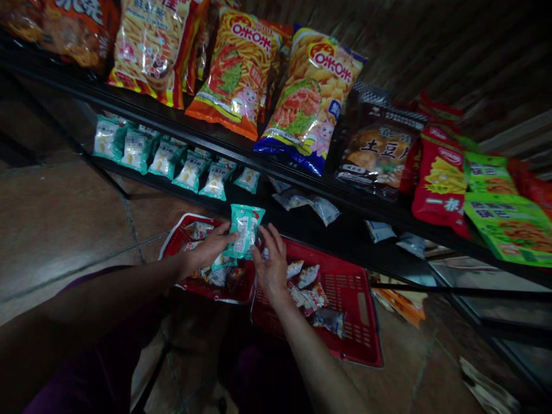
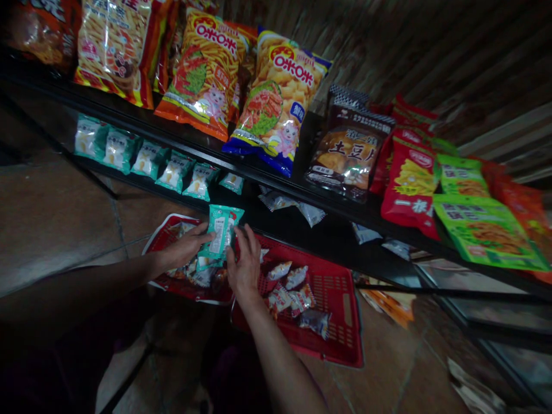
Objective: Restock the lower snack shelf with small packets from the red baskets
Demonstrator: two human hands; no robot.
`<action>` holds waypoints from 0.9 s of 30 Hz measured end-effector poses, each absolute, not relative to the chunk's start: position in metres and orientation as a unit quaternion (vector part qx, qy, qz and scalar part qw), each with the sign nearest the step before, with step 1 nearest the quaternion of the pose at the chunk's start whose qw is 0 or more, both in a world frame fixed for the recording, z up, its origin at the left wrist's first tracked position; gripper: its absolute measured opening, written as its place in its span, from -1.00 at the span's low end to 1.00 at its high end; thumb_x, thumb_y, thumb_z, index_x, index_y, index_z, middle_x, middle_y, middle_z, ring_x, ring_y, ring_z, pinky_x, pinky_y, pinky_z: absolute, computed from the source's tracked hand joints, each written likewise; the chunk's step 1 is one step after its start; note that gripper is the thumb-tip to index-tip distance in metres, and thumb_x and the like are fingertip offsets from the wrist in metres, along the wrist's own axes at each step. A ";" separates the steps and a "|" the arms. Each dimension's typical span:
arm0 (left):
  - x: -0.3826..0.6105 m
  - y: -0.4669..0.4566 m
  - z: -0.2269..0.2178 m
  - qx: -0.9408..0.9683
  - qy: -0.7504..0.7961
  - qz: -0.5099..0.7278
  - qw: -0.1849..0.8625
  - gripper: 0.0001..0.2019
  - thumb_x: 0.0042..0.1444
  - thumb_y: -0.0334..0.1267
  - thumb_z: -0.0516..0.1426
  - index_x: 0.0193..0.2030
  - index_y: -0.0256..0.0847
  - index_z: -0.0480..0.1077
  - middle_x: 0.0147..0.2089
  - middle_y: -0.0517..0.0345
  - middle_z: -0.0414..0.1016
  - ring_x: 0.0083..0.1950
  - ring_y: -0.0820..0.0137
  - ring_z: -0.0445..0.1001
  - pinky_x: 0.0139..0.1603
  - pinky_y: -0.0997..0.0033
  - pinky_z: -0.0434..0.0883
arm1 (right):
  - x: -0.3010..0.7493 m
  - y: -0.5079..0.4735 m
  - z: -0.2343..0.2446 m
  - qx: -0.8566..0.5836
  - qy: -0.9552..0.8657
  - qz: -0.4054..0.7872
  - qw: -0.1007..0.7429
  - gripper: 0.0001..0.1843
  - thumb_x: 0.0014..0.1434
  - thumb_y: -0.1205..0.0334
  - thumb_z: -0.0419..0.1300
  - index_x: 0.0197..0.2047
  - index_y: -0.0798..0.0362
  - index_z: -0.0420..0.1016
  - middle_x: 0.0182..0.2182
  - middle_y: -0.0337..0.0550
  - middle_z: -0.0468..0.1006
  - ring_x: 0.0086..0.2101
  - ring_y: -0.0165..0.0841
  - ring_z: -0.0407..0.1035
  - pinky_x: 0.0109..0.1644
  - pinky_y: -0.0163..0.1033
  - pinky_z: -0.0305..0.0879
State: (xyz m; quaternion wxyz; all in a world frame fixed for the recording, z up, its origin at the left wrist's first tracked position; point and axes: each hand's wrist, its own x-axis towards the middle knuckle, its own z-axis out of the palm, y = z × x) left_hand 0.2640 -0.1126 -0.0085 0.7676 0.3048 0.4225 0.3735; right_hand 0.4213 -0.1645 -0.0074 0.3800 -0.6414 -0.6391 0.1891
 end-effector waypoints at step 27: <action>0.254 -0.120 -0.008 0.670 0.421 0.318 0.521 -0.61 0.25 -0.12 -0.08 0.10 -0.13 0.39 0.17 0.03 0.26 0.24 0.32 0.23 0.28 0.24 0.19 | 0.404 -0.159 -0.002 -0.574 -0.342 0.567 0.482 -0.37 -0.02 0.13 0.33 0.15 -0.09 0.32 -0.01 -0.21 0.52 -0.03 -0.30 0.39 0.12 -0.16 0.26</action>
